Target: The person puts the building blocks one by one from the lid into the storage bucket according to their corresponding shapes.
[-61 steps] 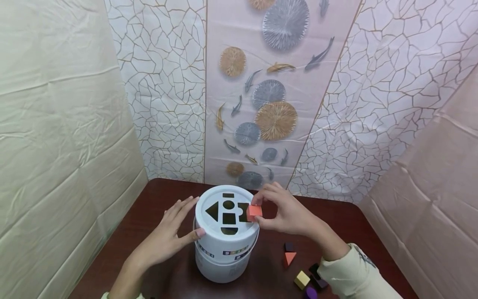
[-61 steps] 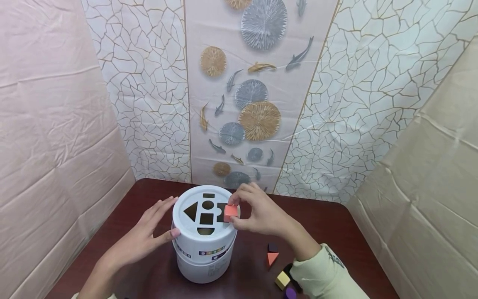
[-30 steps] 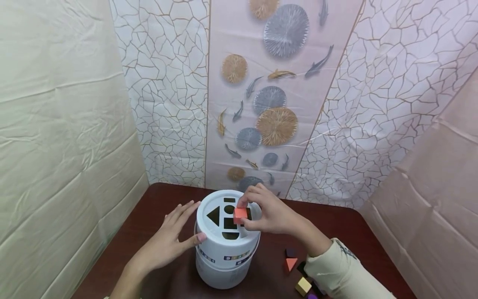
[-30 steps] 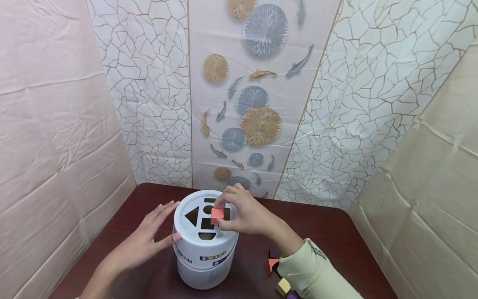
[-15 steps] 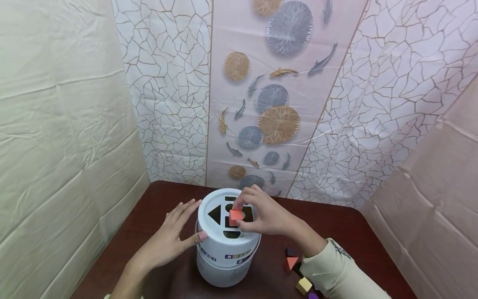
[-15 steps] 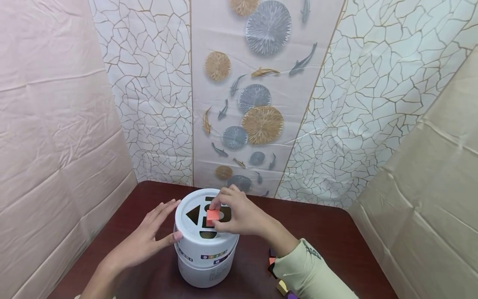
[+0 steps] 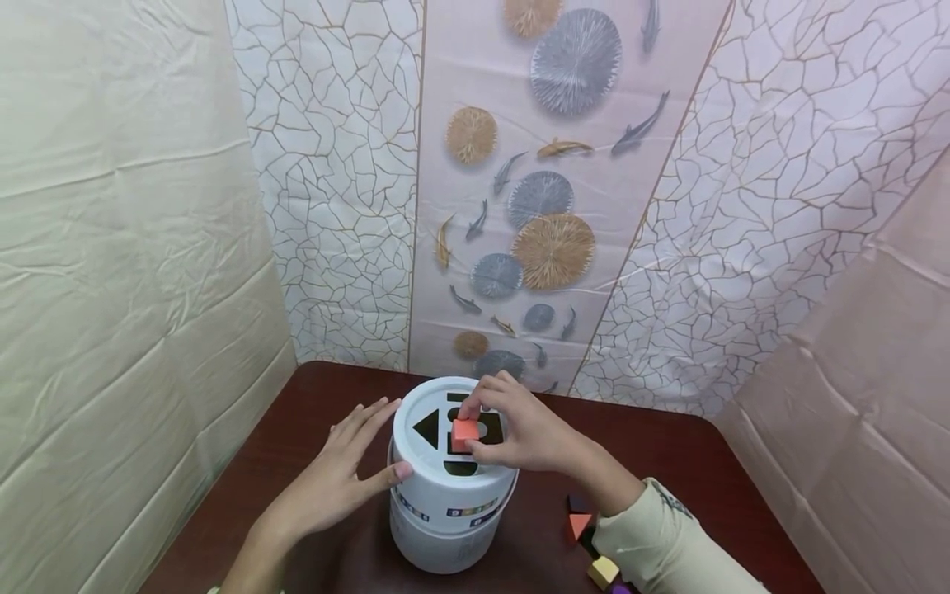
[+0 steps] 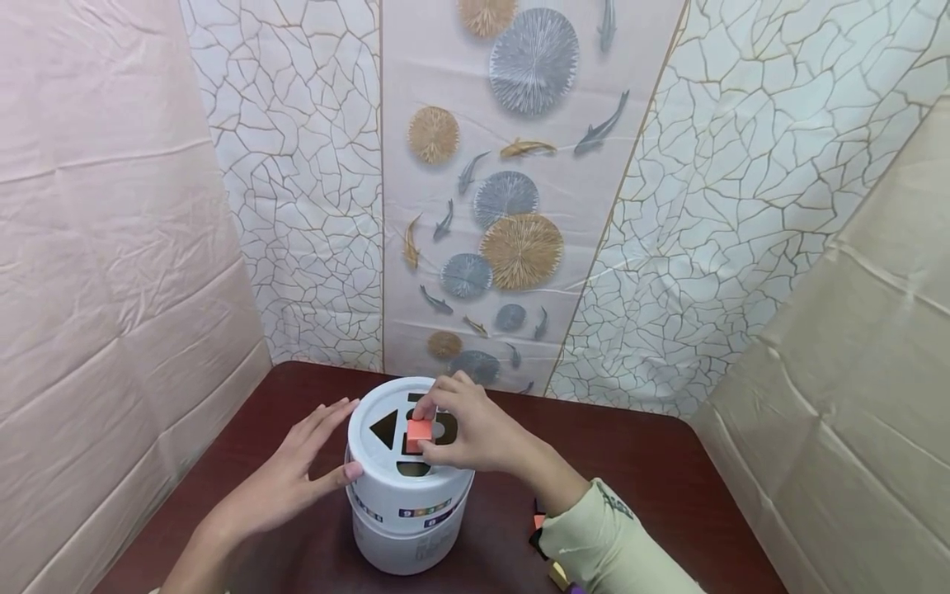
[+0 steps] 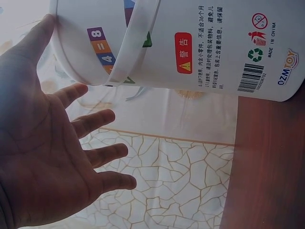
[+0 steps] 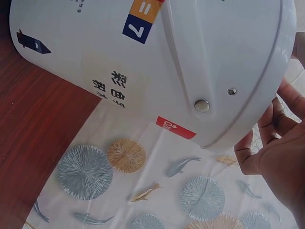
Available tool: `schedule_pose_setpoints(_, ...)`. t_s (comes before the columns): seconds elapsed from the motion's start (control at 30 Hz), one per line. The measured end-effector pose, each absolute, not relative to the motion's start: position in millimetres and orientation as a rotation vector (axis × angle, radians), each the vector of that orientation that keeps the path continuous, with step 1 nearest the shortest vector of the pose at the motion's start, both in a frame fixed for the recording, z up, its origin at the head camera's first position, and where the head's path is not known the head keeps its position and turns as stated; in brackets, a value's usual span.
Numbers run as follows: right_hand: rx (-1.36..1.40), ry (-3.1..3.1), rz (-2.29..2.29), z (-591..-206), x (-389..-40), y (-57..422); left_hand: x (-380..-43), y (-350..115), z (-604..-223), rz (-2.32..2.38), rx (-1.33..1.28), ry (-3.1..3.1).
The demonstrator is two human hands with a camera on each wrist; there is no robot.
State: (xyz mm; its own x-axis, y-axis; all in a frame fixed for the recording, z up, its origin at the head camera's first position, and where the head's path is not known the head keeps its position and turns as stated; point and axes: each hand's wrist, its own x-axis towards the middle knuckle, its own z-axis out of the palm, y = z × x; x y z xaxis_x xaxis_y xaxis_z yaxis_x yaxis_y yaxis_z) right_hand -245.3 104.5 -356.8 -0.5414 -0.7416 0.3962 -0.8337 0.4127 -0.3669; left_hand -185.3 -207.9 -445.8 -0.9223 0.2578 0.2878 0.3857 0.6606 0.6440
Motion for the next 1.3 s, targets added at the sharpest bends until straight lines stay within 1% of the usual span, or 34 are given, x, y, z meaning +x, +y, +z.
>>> schedule_pose_setpoints(1.3, 1.403, -2.502, 0.765, -362.8, -243.5, 105.4, -183.6, -207.2, -444.3, -1.086, -0.523, -2.706)
